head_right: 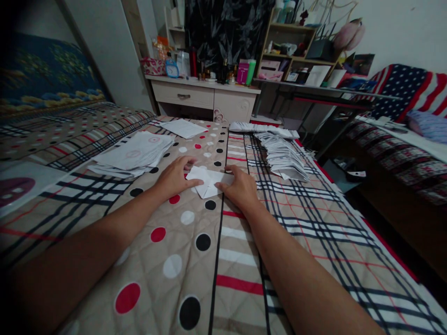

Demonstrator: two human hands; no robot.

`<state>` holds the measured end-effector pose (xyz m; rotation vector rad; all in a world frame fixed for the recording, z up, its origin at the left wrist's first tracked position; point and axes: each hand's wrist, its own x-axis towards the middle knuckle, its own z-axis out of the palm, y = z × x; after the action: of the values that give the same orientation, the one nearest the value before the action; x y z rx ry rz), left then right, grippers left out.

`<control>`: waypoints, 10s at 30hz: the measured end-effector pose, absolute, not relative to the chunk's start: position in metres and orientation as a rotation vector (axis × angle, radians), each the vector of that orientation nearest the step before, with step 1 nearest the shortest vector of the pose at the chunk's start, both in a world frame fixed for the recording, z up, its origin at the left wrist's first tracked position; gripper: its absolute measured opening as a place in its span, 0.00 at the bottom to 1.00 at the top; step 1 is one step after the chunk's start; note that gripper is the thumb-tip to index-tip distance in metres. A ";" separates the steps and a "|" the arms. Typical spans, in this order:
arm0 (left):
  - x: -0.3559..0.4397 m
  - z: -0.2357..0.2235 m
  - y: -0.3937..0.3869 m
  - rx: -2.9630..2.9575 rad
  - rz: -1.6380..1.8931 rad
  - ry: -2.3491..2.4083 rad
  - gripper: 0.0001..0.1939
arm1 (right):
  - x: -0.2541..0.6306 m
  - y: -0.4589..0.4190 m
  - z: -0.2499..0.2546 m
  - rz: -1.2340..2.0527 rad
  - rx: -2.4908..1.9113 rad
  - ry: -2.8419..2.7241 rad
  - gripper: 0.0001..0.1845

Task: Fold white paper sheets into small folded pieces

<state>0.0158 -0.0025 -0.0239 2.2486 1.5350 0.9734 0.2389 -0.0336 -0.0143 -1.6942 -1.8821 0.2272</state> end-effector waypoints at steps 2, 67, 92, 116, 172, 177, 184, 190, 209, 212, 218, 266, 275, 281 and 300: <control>0.015 -0.026 -0.001 2.150 0.979 1.498 0.46 | 0.239 -0.034 -0.013 0.290 -1.690 -1.847 0.27; 0.009 -0.020 -0.003 2.302 0.866 1.673 0.09 | 0.243 -0.034 -0.009 0.226 -1.728 -1.929 0.11; 0.008 -0.026 -0.003 2.112 0.957 1.767 0.33 | 0.241 -0.034 -0.012 0.367 -1.698 -1.807 0.15; 0.067 -0.003 -0.021 0.889 1.322 0.945 0.19 | 0.210 -0.041 -0.014 1.185 -0.989 -1.027 0.15; 0.057 -0.019 0.007 1.098 1.566 1.070 0.14 | 0.233 -0.042 -0.009 1.139 -1.112 -1.108 0.15; 0.063 -0.013 0.001 1.034 1.442 0.758 0.29 | 0.235 -0.041 -0.010 1.142 -1.099 -1.009 0.14; 0.064 -0.011 -0.004 1.082 1.381 0.732 0.40 | 0.234 -0.041 -0.009 1.144 -1.072 -1.018 0.13; 0.064 -0.012 -0.003 1.084 1.375 0.754 0.39 | 0.233 -0.040 -0.010 1.106 -1.088 -1.052 0.13; 0.063 -0.009 -0.006 1.114 1.278 0.738 0.38 | 0.226 -0.043 -0.012 0.893 -1.170 -1.272 0.15; 0.063 -0.009 -0.006 1.125 1.266 0.707 0.36 | 0.225 -0.044 -0.012 0.931 -1.150 -1.289 0.17; 0.064 -0.009 -0.006 1.010 1.302 0.666 0.37 | 0.221 -0.046 -0.010 0.974 -1.143 -1.369 0.15; 0.049 0.005 -0.019 2.968 0.944 0.915 0.17 | 0.233 -0.034 -0.019 0.820 -1.294 -1.167 0.10; 0.050 -0.014 0.001 2.152 1.289 0.813 0.10 | 0.231 -0.041 -0.009 0.972 -1.230 -1.202 0.13; 0.052 -0.015 0.004 1.803 1.229 0.962 0.15 | 0.231 -0.043 -0.006 0.993 -1.114 -1.267 0.22; 0.055 -0.014 0.000 1.556 1.207 0.963 0.21 | 0.227 -0.037 -0.017 1.151 -1.085 -1.287 0.17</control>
<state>0.0549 -0.0005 -0.0139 1.5561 0.9631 1.2065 0.2269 -0.0367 -0.0171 -1.0851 -1.2871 1.1514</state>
